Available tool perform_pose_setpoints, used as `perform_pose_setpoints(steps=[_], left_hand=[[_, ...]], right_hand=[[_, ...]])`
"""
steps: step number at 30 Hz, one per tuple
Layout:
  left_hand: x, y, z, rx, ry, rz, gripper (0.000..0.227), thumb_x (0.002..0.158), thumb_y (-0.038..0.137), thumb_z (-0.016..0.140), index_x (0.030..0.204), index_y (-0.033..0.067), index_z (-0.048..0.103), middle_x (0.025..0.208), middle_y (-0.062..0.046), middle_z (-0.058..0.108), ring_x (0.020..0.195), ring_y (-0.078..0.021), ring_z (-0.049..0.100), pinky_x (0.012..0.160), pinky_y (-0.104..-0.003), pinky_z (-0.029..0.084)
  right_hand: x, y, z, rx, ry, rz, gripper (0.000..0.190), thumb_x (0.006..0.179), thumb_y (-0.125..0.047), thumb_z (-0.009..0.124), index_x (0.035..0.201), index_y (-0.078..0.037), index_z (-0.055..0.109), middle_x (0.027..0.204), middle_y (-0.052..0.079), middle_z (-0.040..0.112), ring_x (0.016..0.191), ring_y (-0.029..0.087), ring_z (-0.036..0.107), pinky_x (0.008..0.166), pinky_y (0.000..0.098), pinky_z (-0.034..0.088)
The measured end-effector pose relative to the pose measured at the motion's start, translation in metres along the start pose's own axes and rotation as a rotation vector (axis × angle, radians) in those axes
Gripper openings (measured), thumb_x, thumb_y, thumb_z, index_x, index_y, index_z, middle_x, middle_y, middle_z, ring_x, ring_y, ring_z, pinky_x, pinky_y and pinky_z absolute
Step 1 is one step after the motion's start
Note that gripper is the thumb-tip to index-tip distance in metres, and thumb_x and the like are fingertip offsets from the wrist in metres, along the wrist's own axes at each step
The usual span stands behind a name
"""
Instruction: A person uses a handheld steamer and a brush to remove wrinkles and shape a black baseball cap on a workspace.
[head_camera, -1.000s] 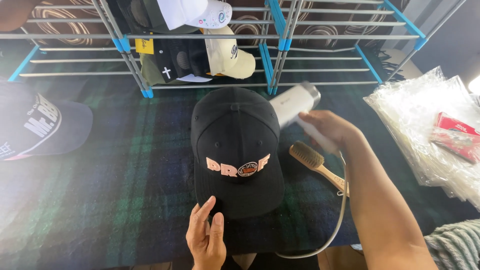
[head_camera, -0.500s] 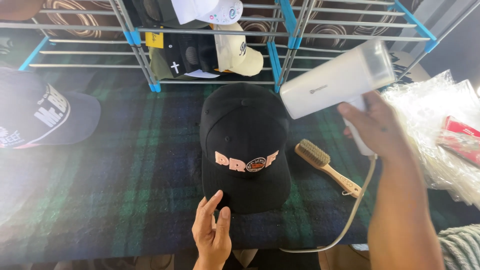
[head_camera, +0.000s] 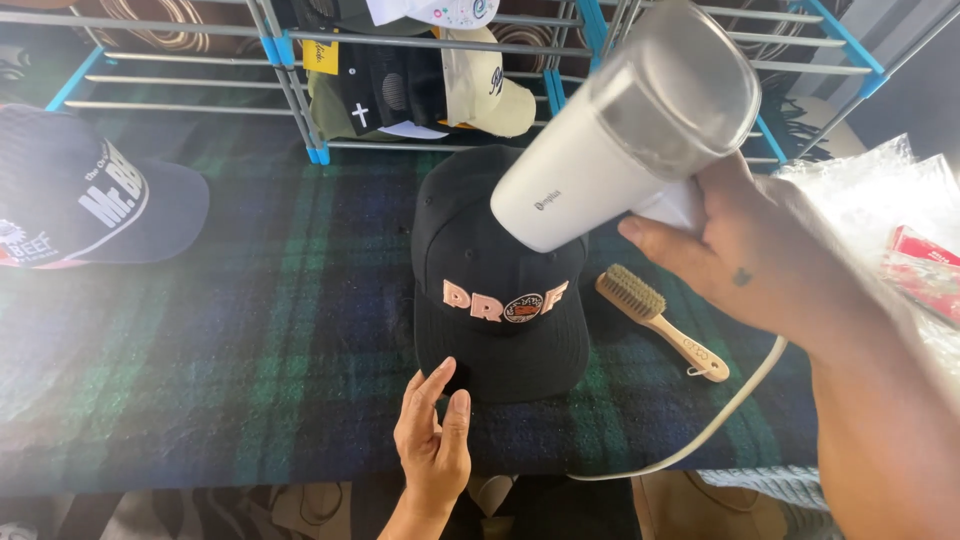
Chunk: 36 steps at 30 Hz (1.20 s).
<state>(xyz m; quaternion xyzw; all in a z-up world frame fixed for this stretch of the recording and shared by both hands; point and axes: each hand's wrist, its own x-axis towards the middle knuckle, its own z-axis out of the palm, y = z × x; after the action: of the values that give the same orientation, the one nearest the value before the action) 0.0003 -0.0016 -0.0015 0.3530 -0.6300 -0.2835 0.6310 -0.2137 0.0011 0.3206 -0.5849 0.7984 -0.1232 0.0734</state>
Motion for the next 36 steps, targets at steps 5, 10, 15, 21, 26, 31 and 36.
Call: perform_pose_setpoints(steps=[5,10,15,21,26,31,36], left_hand=[[0.002,0.002,0.001,-0.011,0.009,-0.008,0.032,0.101,0.016,0.061,0.131,0.0078,0.064,0.123,-0.007,0.075,0.097,-0.0171,0.078,0.120,-0.047,0.041],[0.001,0.005,0.001,-0.007,0.007,-0.014,0.031,0.101,0.017,0.060,0.131,0.0095,0.063,0.106,-0.005,0.080,0.066,-0.0079,0.075,0.119,-0.047,0.042],[0.001,0.003,0.001,-0.014,0.006,-0.012,0.032,0.100,0.016,0.062,0.131,0.0082,0.064,0.106,-0.004,0.080,0.071,-0.0088,0.075,0.119,-0.047,0.041],[0.001,0.001,0.000,-0.001,0.003,0.007,0.032,0.101,0.017,0.062,0.131,0.0076,0.065,0.127,-0.008,0.074,0.108,-0.0207,0.076,0.118,-0.048,0.043],[0.003,0.004,0.001,-0.004,0.013,0.003,0.031,0.101,0.018,0.062,0.130,0.0085,0.066,0.128,-0.008,0.073,0.106,-0.0205,0.076,0.118,-0.049,0.044],[0.003,0.005,0.000,-0.021,0.013,0.004,0.031,0.101,0.017,0.062,0.131,0.0085,0.065,0.130,-0.008,0.072,0.108,-0.0205,0.075,0.117,-0.048,0.044],[0.004,0.005,-0.001,-0.018,0.009,0.000,0.031,0.100,0.017,0.063,0.130,0.0080,0.066,0.129,-0.008,0.073,0.103,-0.0192,0.076,0.117,-0.047,0.045]], right_hand=[[-0.039,0.051,0.042,-0.195,-0.061,0.055,0.047,0.088,-0.058,0.061,0.118,-0.021,0.063,0.083,0.000,0.079,0.078,0.021,0.078,0.079,0.0338,0.064],[-0.087,0.115,0.098,0.128,0.193,-0.123,0.031,0.061,-0.019,0.097,0.073,-0.011,0.069,0.049,-0.003,0.055,0.049,0.008,0.056,0.050,0.0269,0.043],[-0.080,0.117,0.080,-0.094,0.227,-0.371,0.034,0.067,-0.045,0.087,0.093,-0.024,0.081,0.085,-0.007,0.084,0.075,0.017,0.080,0.065,0.0372,0.060],[-0.026,0.045,0.023,-0.155,0.334,-0.199,0.051,0.094,-0.056,0.070,0.107,-0.009,0.056,0.062,0.008,0.066,0.062,0.026,0.069,0.062,0.0381,0.050],[0.004,-0.003,0.002,-0.388,0.174,-0.313,0.050,0.101,-0.061,0.054,0.113,-0.013,0.054,0.077,0.009,0.068,0.077,0.035,0.068,0.066,0.0485,0.052],[-0.003,-0.027,-0.006,-0.694,0.245,-0.405,0.056,0.101,-0.071,0.048,0.115,-0.017,0.056,0.090,-0.006,0.071,0.071,0.039,0.073,0.057,0.0556,0.058],[0.010,-0.060,-0.021,-0.726,0.004,-0.300,0.050,0.098,-0.071,0.042,0.124,-0.029,0.052,0.103,-0.003,0.072,0.084,0.042,0.075,0.073,0.0535,0.057]])
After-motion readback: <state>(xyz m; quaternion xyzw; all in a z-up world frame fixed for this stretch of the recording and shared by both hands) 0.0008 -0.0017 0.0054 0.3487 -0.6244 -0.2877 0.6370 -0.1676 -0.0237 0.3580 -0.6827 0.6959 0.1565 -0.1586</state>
